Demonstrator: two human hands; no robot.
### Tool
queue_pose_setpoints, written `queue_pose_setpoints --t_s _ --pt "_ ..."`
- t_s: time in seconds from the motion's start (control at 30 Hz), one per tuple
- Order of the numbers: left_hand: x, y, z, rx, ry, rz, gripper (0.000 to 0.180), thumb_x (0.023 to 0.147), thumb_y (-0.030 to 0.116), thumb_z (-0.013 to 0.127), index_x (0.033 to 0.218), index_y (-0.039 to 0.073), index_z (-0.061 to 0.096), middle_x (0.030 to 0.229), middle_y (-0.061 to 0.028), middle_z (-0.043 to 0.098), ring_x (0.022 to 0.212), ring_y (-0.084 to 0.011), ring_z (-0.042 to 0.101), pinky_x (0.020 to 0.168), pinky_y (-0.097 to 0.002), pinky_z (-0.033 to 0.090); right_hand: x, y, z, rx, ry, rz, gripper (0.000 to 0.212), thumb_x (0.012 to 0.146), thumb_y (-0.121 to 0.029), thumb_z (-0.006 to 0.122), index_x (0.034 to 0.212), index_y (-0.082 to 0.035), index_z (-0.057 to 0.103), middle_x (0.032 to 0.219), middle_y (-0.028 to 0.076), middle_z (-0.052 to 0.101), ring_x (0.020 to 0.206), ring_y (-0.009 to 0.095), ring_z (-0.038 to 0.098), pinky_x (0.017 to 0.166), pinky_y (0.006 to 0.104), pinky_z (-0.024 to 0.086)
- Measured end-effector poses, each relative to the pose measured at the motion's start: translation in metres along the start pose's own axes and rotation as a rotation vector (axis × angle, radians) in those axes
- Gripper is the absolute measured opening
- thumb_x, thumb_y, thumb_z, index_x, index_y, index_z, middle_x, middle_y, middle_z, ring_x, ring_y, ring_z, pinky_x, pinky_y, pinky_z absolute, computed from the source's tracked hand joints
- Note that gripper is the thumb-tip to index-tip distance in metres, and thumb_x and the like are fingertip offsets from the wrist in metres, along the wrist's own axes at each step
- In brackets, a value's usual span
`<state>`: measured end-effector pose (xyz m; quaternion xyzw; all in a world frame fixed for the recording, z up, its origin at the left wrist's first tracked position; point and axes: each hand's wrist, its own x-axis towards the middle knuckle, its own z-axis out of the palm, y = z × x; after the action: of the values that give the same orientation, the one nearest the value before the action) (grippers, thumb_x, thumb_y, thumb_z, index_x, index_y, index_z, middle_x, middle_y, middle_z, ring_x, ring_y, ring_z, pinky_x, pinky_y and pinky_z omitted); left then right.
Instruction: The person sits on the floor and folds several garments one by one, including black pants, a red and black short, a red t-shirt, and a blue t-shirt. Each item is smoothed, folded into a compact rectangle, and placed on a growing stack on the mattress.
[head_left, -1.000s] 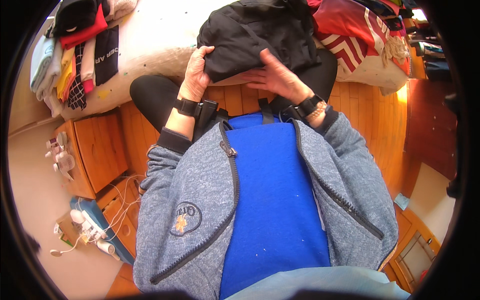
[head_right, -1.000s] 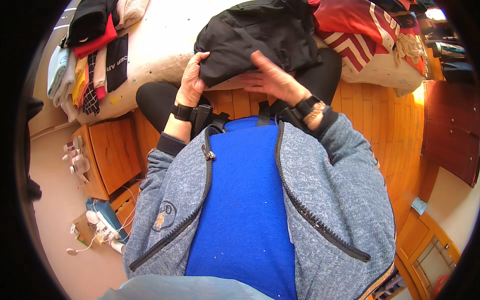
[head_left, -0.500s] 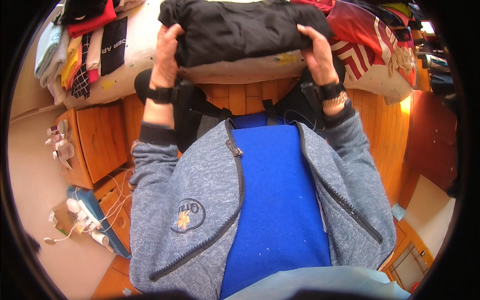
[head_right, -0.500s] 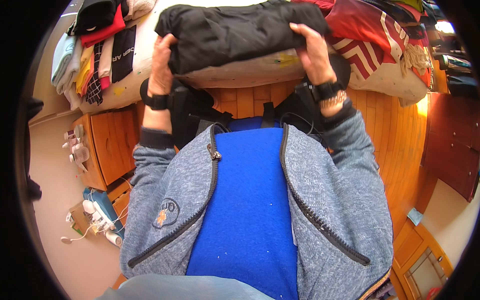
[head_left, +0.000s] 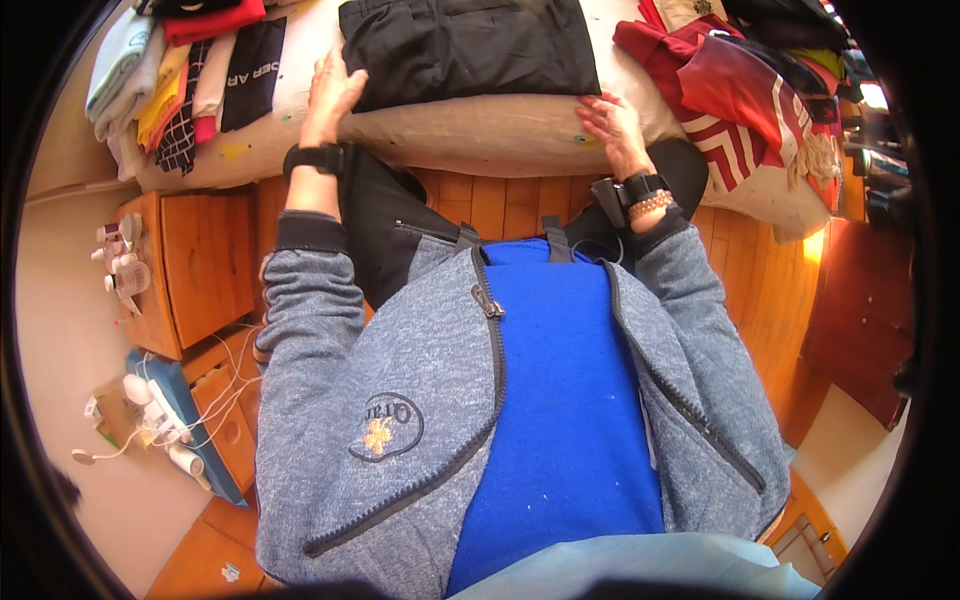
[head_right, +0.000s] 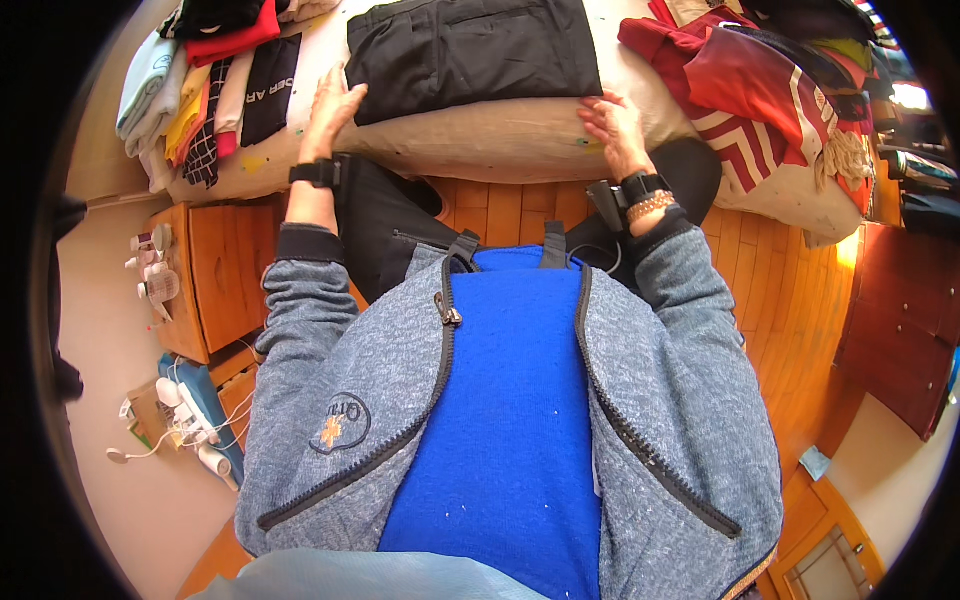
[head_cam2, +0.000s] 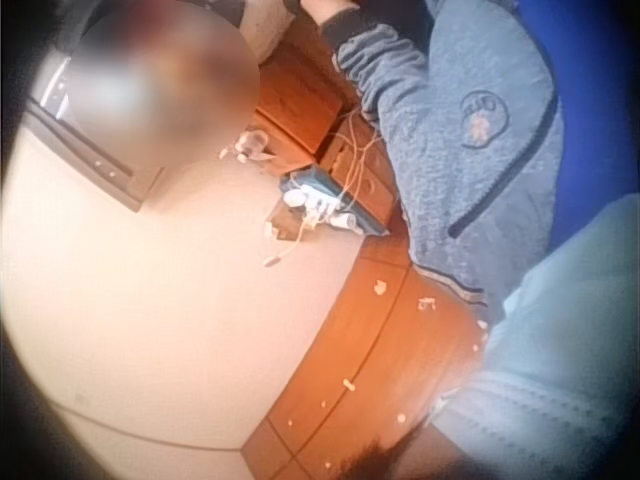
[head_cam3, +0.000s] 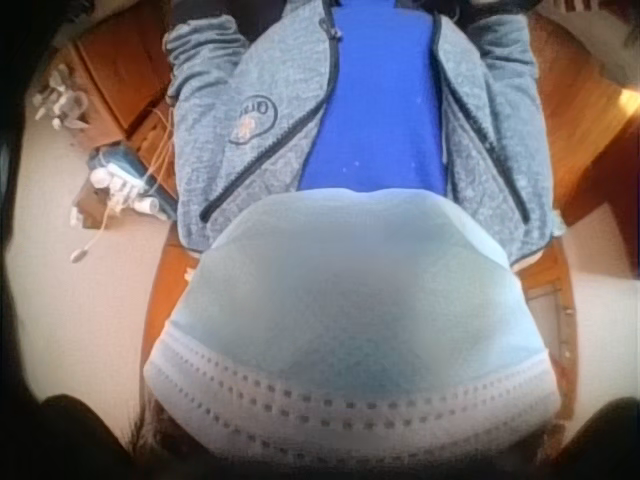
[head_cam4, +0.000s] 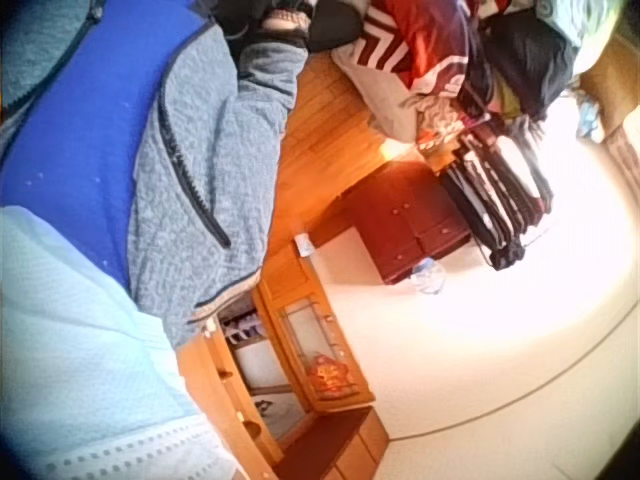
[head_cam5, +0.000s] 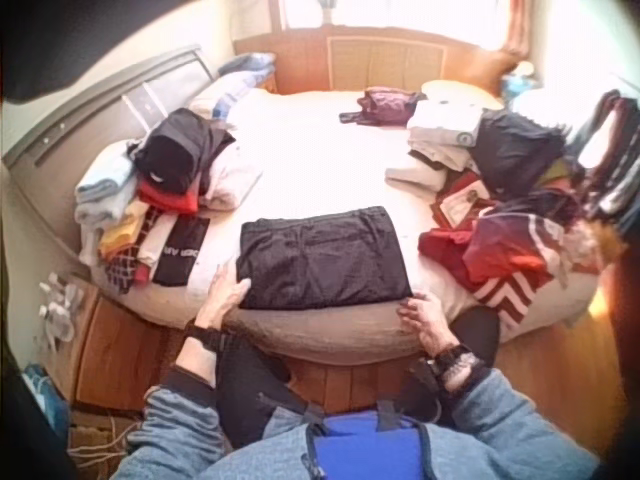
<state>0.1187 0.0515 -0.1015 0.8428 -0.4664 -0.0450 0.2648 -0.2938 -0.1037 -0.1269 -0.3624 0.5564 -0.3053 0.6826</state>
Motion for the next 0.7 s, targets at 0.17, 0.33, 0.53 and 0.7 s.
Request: queue_pose_setpoints --t_s 0.17,0.33,0.53,0.7 --pt "-0.02 0.052 0.043 0.141 0.254 0.386 0.066 0.091 0.053 0.063 0.145 0.018 0.05 0.153 -0.0156 0.042 0.145 -0.0381 0.033 0.117 -0.0556 0.027 0.022 -0.024 -0.006 -0.353 0.054 -0.495 0.055 0.089 -0.027 0.075 0.135 -0.006 0.054 0.127 0.012 0.062 0.116 0.021 0.06 0.092 0.0335 0.05" --pt "-0.054 0.086 0.08 0.276 -0.235 0.376 0.078 0.085 0.065 0.063 0.154 0.042 0.034 0.165 -0.0043 0.021 0.153 -0.0356 0.011 0.115 -0.0695 0.011 0.037 -0.011 0.024 -0.885 0.053 -0.675 0.074 0.08 -0.048 0.079 0.135 -0.003 0.057 0.13 0.022 0.061 0.122 0.034 0.058 0.103 0.0414 0.044" --pt "-0.057 0.075 0.08 0.159 -0.11 0.398 0.081 0.085 0.062 0.066 0.154 0.038 0.034 0.165 -0.003 0.02 0.153 -0.0314 0.014 0.116 -0.0693 0.01 0.049 -0.017 0.027 -0.802 0.213 -0.594 0.075 0.08 -0.044 0.081 0.135 0.001 0.056 0.112 0.018 0.069 0.108 0.027 0.064 0.1 0.0369 0.046" --pt "-0.057 0.07 0.073 0.087 -0.087 0.319 0.078 0.088 0.064 0.06 0.155 0.035 0.032 0.165 -0.0027 0.02 0.153 -0.0274 0.016 0.117 -0.0675 0.009 0.052 -0.018 0.014 -0.494 0.09 -0.451 0.066 0.08 -0.028 0.082 0.129 0.009 0.058 0.111 0.013 0.069 0.102 0.021 0.063 0.095 0.0319 0.047"
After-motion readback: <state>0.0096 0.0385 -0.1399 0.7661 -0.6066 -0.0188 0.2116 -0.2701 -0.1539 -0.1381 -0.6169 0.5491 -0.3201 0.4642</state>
